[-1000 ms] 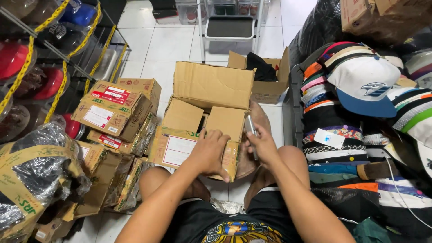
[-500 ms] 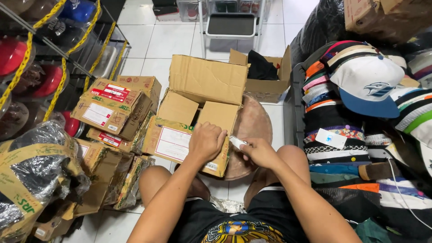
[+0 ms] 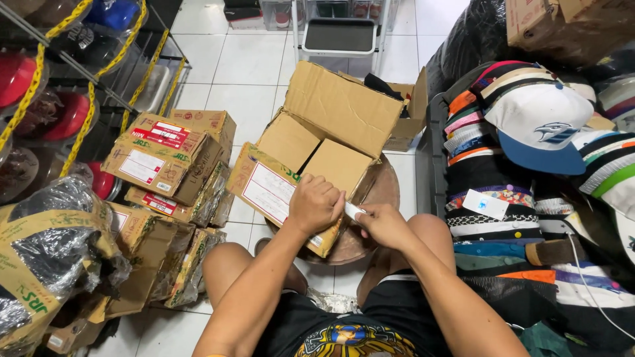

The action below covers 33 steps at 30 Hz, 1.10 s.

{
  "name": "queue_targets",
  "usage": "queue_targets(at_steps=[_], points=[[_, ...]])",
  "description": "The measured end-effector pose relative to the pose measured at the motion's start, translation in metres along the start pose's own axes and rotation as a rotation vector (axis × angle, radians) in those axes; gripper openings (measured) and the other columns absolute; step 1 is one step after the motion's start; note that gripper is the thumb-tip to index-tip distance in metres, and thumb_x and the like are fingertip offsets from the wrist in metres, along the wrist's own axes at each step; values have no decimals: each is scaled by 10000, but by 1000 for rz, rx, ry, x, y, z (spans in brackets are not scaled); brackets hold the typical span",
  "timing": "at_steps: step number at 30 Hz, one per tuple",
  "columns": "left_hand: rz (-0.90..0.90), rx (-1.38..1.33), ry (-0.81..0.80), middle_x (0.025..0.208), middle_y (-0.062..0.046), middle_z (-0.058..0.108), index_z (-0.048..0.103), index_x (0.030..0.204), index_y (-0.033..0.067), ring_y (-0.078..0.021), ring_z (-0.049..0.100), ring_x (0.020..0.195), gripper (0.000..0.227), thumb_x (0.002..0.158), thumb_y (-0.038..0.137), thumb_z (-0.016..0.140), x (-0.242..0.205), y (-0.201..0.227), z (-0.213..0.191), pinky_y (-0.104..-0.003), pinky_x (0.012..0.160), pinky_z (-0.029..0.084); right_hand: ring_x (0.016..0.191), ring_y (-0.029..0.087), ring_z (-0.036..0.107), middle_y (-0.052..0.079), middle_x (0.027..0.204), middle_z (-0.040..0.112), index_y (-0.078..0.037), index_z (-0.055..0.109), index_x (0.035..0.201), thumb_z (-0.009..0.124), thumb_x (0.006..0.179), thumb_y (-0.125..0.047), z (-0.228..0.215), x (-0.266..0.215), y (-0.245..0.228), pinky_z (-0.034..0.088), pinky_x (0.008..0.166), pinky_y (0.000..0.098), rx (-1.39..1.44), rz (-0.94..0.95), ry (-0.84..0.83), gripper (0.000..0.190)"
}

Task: The person sits on the floor and uses a box cutter to open a cardboard box. They remove a blue baseball cap, inspect it, and place it on a pile of other caps. The person then picks up a red and white cap from the pile and examines it.

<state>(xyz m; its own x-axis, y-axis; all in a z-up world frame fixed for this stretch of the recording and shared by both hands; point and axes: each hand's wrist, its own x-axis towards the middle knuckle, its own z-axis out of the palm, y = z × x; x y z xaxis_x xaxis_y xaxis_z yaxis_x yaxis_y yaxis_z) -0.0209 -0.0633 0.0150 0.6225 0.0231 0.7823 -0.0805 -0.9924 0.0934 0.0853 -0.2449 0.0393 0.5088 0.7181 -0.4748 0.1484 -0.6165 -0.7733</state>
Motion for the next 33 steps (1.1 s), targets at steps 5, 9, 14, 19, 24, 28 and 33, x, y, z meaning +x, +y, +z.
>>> queue_targets(at_steps=[5, 9, 14, 19, 24, 28, 33], points=[[-20, -6, 17, 546, -40, 504, 539, 583, 146, -235, 557, 589, 349, 903, 237, 645, -3, -10, 1, -357, 637, 433, 615, 181, 665, 36, 570, 720, -193, 796, 1194, 649, 910, -284, 5, -7, -5, 511, 647, 297, 16, -7, 35, 333], [-74, -30, 32, 531, -49, 508, 538, 578, 136, -238, 563, 574, 360, 913, 223, 638, -4, -13, 7, -348, 637, 442, 628, 191, 695, 36, 562, 727, -226, 814, 1158, 650, 903, -295, 3, -9, 3, 518, 654, 307, 1, 14, 58, 311], [1, -29, 42, 538, -42, 492, 524, 573, 136, -232, 548, 571, 365, 912, 222, 628, -1, -13, 3, -353, 639, 440, 633, 195, 669, 40, 570, 717, -183, 796, 1193, 630, 910, -282, 8, -14, -23, 506, 665, 307, 32, 13, 36, 343], [-45, -32, 130, 535, -45, 434, 489, 568, 124, -241, 524, 546, 392, 933, 195, 615, 17, -16, 0, -352, 615, 432, 686, 224, 718, 42, 592, 743, -215, 828, 1103, 636, 917, -300, 20, -23, -6, 542, 741, 328, 1, 21, 19, 280], [28, -75, 236, 565, -20, 448, 484, 571, 145, -232, 501, 541, 398, 930, 220, 639, 27, -10, -17, -349, 612, 421, 753, 242, 749, 27, 618, 751, -201, 783, 1197, 629, 931, -358, 14, 12, 26, 558, 768, 366, -106, -44, 179, 345], [107, -68, 193, 591, -24, 455, 487, 587, 154, -231, 502, 559, 394, 947, 254, 611, 9, 21, -80, -379, 627, 421, 836, 276, 756, 53, 665, 769, -159, 749, 1259, 625, 959, -335, 7, 19, 30, 554, 821, 422, -73, -36, 219, 370], [136, -98, -295, 651, -51, 455, 519, 690, 119, -250, 456, 564, 338, 926, 350, 595, -45, 37, -146, -374, 532, 302, 715, 170, 627, -17, 710, 699, -200, 699, 1349, 498, 1001, -340, 5, 7, 2, 448, 692, 322, 21, 58, 155, 426]])
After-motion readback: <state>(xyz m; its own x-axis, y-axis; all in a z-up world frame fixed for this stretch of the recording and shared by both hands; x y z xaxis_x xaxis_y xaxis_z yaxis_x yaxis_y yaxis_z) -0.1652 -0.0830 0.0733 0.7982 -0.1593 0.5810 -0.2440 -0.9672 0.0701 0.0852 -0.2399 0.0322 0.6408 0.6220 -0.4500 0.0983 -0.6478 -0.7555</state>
